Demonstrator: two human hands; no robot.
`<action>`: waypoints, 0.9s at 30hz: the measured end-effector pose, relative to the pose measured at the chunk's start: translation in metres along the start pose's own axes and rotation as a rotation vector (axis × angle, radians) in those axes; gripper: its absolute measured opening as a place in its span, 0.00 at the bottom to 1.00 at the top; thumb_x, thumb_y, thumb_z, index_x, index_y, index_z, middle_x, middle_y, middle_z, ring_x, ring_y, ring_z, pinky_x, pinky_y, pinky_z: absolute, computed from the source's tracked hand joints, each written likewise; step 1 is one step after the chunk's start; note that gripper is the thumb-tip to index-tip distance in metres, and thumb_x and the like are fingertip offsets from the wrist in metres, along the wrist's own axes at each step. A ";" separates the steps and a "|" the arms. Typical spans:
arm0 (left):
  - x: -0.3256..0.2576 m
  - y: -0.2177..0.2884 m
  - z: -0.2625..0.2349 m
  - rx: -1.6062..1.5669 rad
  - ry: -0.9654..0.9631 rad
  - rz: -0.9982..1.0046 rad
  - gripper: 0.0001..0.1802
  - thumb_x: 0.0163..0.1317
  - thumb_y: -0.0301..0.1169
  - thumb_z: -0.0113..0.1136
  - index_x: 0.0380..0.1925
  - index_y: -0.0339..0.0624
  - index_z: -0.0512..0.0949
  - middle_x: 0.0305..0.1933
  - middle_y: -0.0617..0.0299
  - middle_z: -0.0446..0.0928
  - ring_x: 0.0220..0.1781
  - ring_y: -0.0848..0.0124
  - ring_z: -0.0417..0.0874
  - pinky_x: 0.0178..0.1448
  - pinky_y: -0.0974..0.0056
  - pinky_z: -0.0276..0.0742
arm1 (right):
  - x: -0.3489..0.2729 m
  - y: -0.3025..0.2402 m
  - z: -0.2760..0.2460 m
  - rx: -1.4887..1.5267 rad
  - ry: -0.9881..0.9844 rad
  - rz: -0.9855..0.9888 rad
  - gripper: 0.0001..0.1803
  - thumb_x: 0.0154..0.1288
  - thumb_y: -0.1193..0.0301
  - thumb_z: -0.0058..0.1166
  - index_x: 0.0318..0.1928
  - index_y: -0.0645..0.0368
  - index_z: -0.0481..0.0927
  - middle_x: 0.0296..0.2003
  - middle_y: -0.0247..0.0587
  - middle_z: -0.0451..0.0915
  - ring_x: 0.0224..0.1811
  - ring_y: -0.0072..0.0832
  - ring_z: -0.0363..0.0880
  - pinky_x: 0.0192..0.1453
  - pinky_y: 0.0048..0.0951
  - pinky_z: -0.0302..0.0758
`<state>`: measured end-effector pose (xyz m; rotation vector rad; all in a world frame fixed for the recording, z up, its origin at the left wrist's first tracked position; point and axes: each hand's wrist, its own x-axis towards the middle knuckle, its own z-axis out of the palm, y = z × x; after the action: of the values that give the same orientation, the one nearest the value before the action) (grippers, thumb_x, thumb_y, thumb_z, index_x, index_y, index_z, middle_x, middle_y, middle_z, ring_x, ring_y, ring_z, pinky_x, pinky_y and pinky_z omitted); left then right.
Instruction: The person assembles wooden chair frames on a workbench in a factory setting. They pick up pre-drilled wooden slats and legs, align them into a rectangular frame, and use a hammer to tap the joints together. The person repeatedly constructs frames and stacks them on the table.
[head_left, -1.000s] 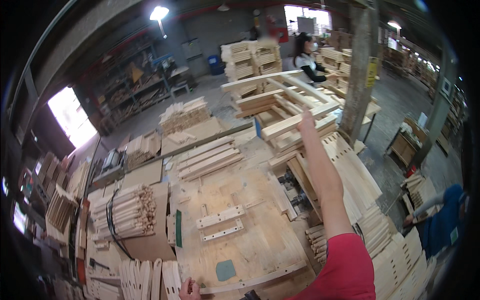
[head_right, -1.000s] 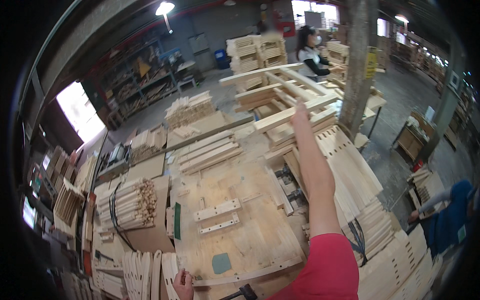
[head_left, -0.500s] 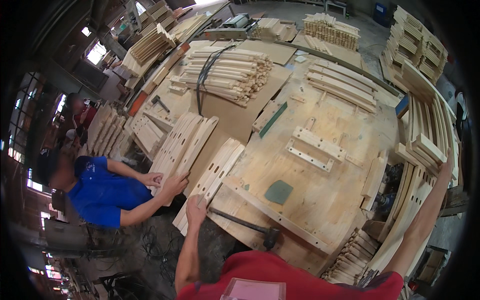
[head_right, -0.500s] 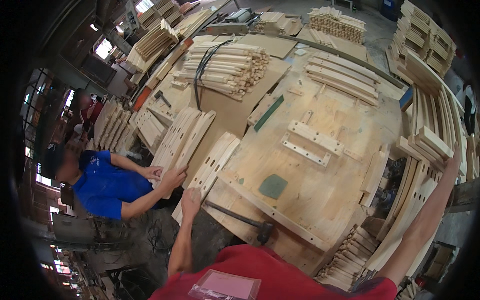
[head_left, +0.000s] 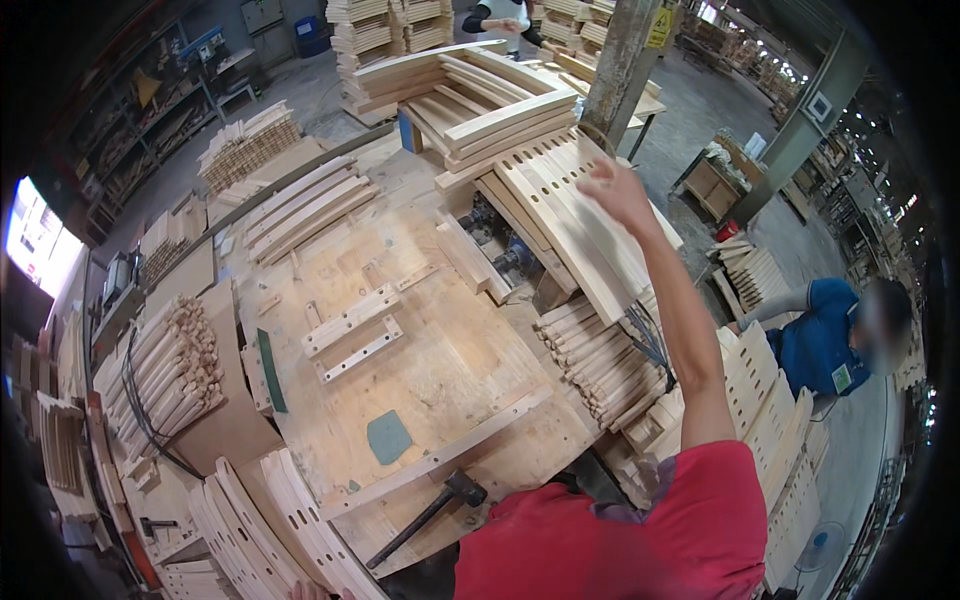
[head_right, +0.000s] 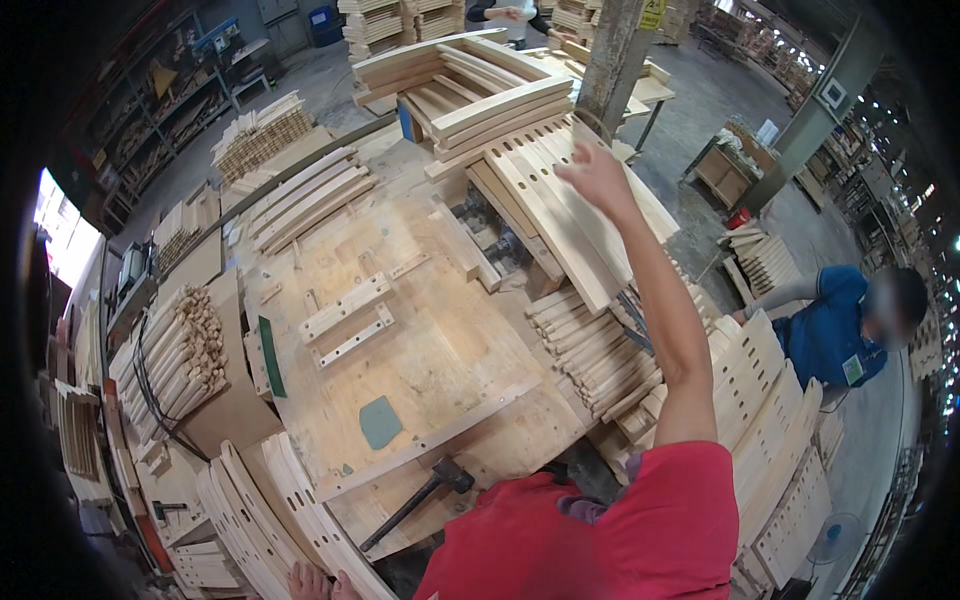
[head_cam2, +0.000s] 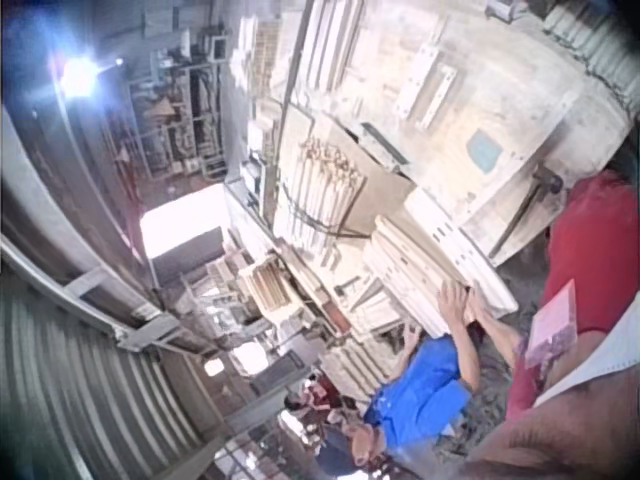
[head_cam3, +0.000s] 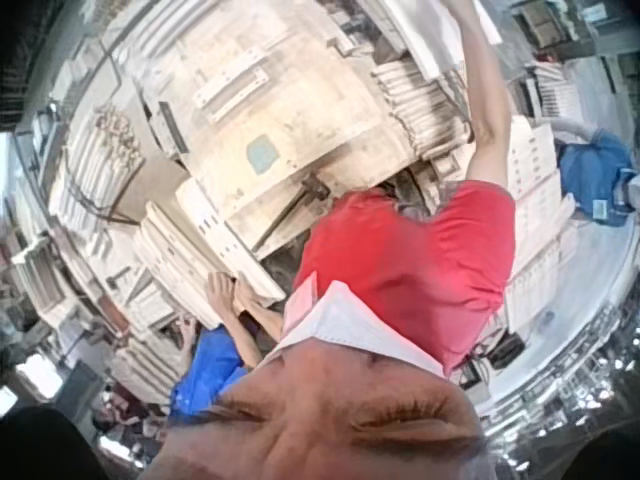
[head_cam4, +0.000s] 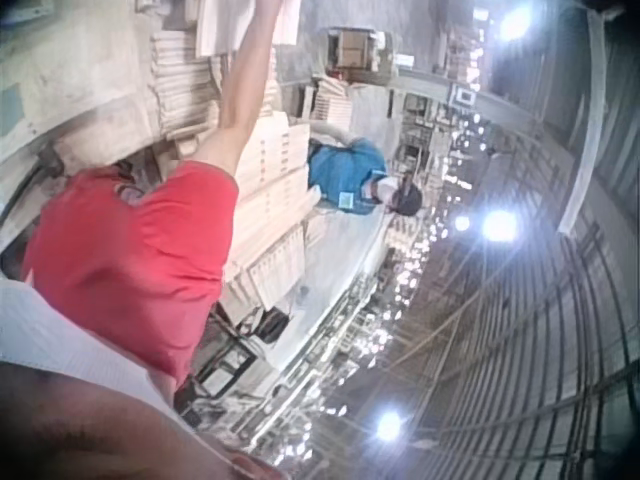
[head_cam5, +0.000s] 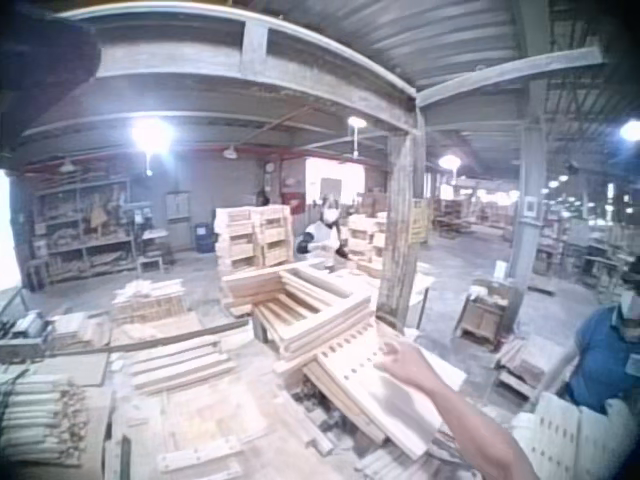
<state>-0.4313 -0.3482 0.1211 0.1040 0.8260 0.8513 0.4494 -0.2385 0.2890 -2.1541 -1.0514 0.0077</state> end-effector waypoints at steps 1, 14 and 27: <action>-0.002 -0.008 -0.013 0.043 0.077 -0.015 0.29 0.78 0.48 0.50 0.73 0.52 0.66 0.69 0.54 0.74 0.69 0.65 0.73 0.75 0.55 0.66 | -0.029 0.001 -0.002 -0.139 0.014 -0.008 0.37 0.60 0.57 0.70 0.65 0.66 0.76 0.54 0.49 0.85 0.51 0.32 0.86 0.56 0.34 0.80; -0.002 -0.085 -0.018 0.617 0.627 0.366 0.22 0.69 0.36 0.60 0.59 0.41 0.70 0.50 0.58 0.75 0.51 0.69 0.75 0.58 0.61 0.70 | -0.219 -0.003 0.099 -0.548 0.241 -0.238 0.40 0.54 0.69 0.71 0.67 0.68 0.70 0.61 0.55 0.75 0.63 0.49 0.73 0.63 0.48 0.73; 0.082 -0.095 0.064 0.831 0.286 0.633 0.26 0.64 0.27 0.68 0.57 0.33 0.68 0.47 0.53 0.80 0.51 0.67 0.81 0.57 0.62 0.77 | -0.145 -0.007 0.117 -0.852 -0.121 -0.058 0.21 0.64 0.68 0.60 0.55 0.64 0.78 0.49 0.44 0.76 0.56 0.40 0.77 0.55 0.47 0.76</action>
<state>-0.2975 -0.3395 0.0785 1.0378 1.4160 1.0707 0.3130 -0.2643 0.1650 -2.8963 -1.3450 -0.4096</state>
